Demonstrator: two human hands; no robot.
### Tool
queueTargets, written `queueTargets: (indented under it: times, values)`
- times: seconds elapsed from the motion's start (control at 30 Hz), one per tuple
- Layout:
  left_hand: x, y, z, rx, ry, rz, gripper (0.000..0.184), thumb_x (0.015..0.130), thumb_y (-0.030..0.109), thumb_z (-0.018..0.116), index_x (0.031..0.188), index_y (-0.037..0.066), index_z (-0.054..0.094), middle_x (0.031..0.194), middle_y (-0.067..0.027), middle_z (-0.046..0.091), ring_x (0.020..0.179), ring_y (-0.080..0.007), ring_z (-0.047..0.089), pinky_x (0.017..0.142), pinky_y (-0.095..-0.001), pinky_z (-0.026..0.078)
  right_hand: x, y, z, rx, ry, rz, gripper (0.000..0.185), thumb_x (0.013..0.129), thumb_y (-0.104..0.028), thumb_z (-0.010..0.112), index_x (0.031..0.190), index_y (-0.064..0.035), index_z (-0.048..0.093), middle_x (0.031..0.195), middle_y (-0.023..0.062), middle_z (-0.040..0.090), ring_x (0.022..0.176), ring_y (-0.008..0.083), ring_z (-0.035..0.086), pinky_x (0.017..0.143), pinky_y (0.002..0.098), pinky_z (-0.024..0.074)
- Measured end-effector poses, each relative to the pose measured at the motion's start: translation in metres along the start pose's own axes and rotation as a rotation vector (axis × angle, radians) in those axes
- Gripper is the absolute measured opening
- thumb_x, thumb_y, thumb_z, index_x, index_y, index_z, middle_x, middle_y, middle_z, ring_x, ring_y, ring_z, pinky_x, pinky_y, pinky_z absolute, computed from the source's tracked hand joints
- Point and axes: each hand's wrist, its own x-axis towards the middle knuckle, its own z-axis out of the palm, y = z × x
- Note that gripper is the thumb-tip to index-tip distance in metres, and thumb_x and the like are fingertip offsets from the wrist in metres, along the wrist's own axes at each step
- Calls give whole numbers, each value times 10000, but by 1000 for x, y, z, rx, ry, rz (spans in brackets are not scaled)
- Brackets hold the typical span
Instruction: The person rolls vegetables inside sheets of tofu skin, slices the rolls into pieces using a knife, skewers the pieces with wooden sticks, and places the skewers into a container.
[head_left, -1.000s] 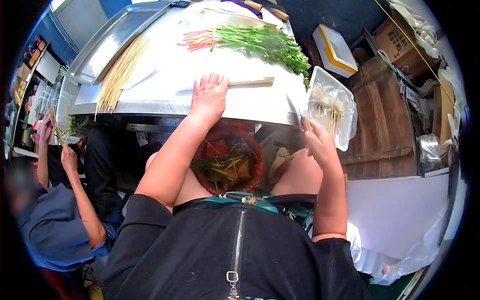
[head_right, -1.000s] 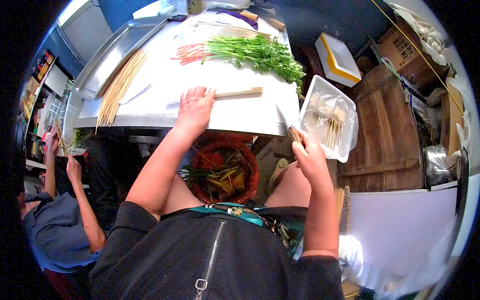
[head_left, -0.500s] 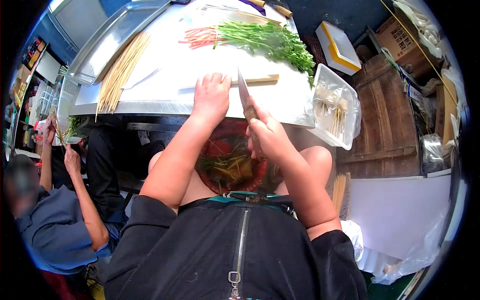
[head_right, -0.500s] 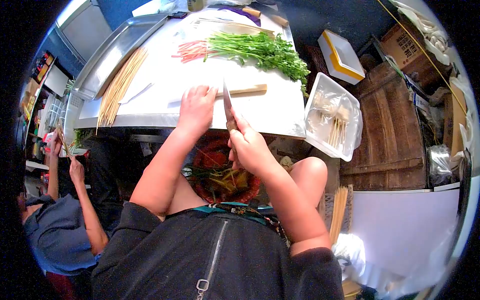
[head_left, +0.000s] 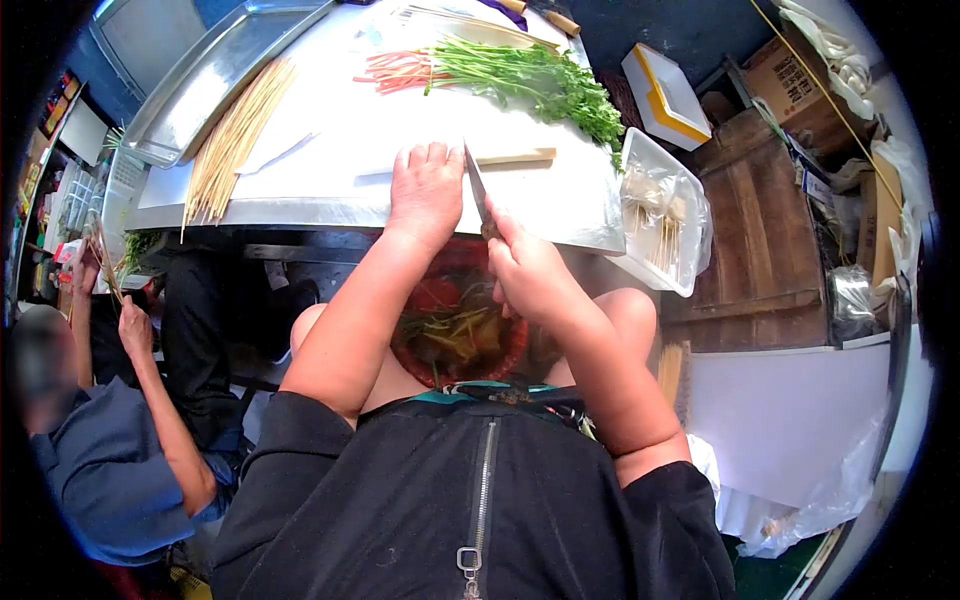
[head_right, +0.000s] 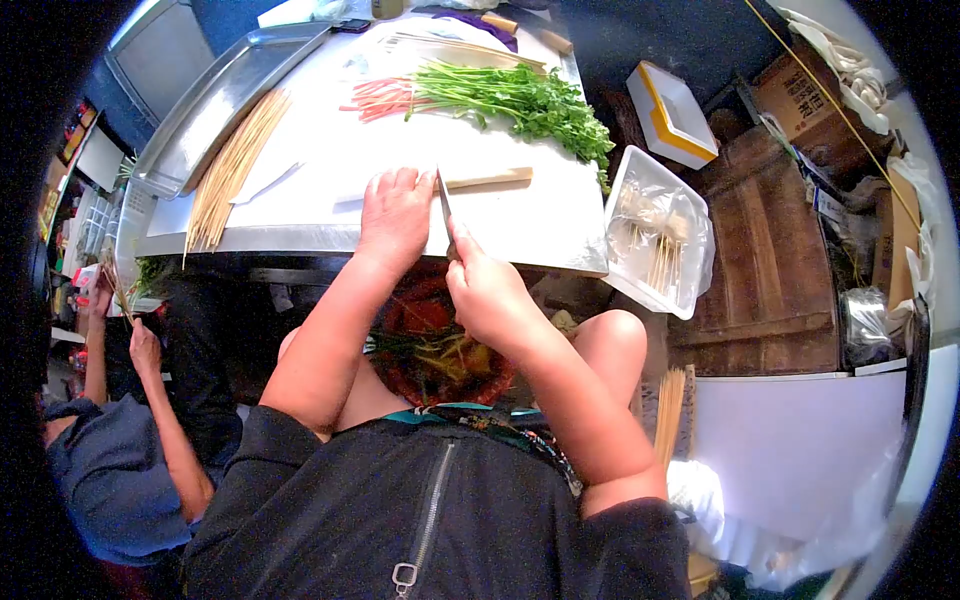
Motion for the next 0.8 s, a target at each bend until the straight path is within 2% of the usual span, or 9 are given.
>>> queueTargets:
  times: [0.03, 0.1, 0.17, 0.27, 0.33, 0.53, 0.63, 0.7, 0.8]
  values:
    - [1, 2, -1, -1, 2, -1, 337, 866, 139, 532, 1180, 77, 636, 1088, -83, 599, 1101, -267, 541, 993, -430, 390, 2, 3, 2, -66, 39, -75, 545, 957, -140, 407, 1489, -40, 342, 1068, 331, 628, 936, 433, 648, 880, 460, 506]
    - [5, 5, -2, 49, -127, -45, 358, 869, 154, 534, 1210, 132, 638, 1073, -74, 595, 1079, -264, 544, 968, -424, 394, 6, 5, 3, -89, 36, -82, 540, 959, -140, 401, 1485, -34, 345, 1094, 329, 625, 1002, 449, 621, 920, 461, 481]
    - [6, 9, -3, 2, -118, -50, 361, 859, 150, 540, 1207, 163, 633, 1080, -80, 586, 1080, -267, 534, 984, -453, 377, 10, 3, 2, -104, 35, -88, 535, 961, -141, 396, 1481, -29, 348, 1120, 326, 622, 1069, 465, 594, 961, 463, 456]
    - [3, 9, -3, -59, -124, -56, 382, 851, 152, 550, 1218, 226, 626, 1095, -86, 569, 1087, -273, 518, 1002, -490, 355, 12, -2, -4, -138, -5, -63, 538, 961, -140, 382, 1483, -22, 332, 1044, 328, 641, 961, 453, 639, 907, 470, 494]
    - [3, 9, -2, -64, -136, -51, 398, 852, 159, 554, 1232, 258, 623, 1103, -86, 562, 1095, -278, 512, 1005, -497, 352, 17, -5, -8, -117, -75, 16, 568, 991, -152, 373, 1549, -154, 264, 732, 92, 575, 532, 170, 581, 514, 343, 526]
    - [0, 11, 0, -22, -62, -28, 412, 854, 162, 553, 1249, 247, 630, 1092, -96, 560, 1084, -287, 510, 1031, -512, 340, 1, -18, -31, -84, -179, 98, 554, 994, -164, 366, 1543, -161, 289, 696, 72, 566, 529, 165, 575, 491, 336, 510]
    - [-1, 10, 2, 20, -8, -6, 420, 870, 149, 542, 1259, 274, 641, 1041, -80, 548, 1046, -273, 520, 975, -445, 379, -43, -15, -60, -111, -260, 172, 549, 998, -170, 384, 1542, -205, 308, 680, 42, 537, 505, 133, 553, 465, 299, 495]
    - [-1, 10, 1, 9, -20, -4, 440, 876, 118, 528, 1276, 267, 633, 1044, -83, 549, 1050, -277, 521, 982, -444, 378, -59, -10, -66, 39, -81, 259, 556, 1004, -172, 397, 1547, -236, 301, 682, 28, 529, 490, 112, 534, 452, 280, 483]
    - [-1, 11, 0, 34, -34, 0, 441, 872, 116, 537, 1274, 269, 636, 1053, -86, 555, 1058, -279, 524, 993, -447, 375, -42, 17, -62, 4, -1, 127, 555, 1004, -177, 415, 1547, -228, 307, 685, 24, 532, 483, 110, 522, 449, 280, 479]
